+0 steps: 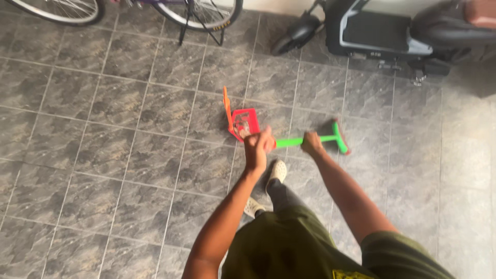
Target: The person sweeps the tiled floor using a broom, pushing debris into a dustpan while moving across the space.
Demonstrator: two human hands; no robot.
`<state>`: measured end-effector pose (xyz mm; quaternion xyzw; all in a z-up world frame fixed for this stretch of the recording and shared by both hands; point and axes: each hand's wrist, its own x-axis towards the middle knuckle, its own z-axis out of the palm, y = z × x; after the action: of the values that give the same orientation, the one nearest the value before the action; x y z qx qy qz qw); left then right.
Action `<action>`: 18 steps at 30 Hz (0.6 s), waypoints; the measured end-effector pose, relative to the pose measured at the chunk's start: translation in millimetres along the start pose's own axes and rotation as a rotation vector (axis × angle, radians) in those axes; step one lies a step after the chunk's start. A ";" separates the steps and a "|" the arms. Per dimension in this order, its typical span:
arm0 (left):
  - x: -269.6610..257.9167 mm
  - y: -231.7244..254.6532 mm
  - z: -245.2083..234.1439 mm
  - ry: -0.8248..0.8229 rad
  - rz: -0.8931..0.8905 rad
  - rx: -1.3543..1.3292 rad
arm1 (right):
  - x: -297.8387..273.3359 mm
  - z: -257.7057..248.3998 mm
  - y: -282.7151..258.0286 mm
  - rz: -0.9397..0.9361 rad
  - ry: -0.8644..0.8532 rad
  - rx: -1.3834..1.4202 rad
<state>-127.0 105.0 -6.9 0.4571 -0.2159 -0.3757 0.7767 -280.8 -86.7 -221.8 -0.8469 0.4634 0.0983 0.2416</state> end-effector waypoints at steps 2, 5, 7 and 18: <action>0.7 2.4 -3.1 -0.016 -0.046 0.057 | 2.1 9.4 -12.8 -0.078 0.089 0.037; -5.1 26.8 -16.0 0.075 0.026 0.264 | 10.5 31.5 -42.0 -0.139 0.130 0.043; -1.9 57.9 -29.0 0.117 0.069 0.233 | 23.4 42.7 -71.5 -0.238 0.111 0.043; -29.5 203.7 -71.7 0.214 0.424 -0.056 | 27.3 62.8 -258.8 -0.385 0.025 0.204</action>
<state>-18.1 228.4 136.0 0.4169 -0.2133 -0.1595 0.8690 -46.8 42.0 -204.4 -0.8920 0.3038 -0.0075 0.3347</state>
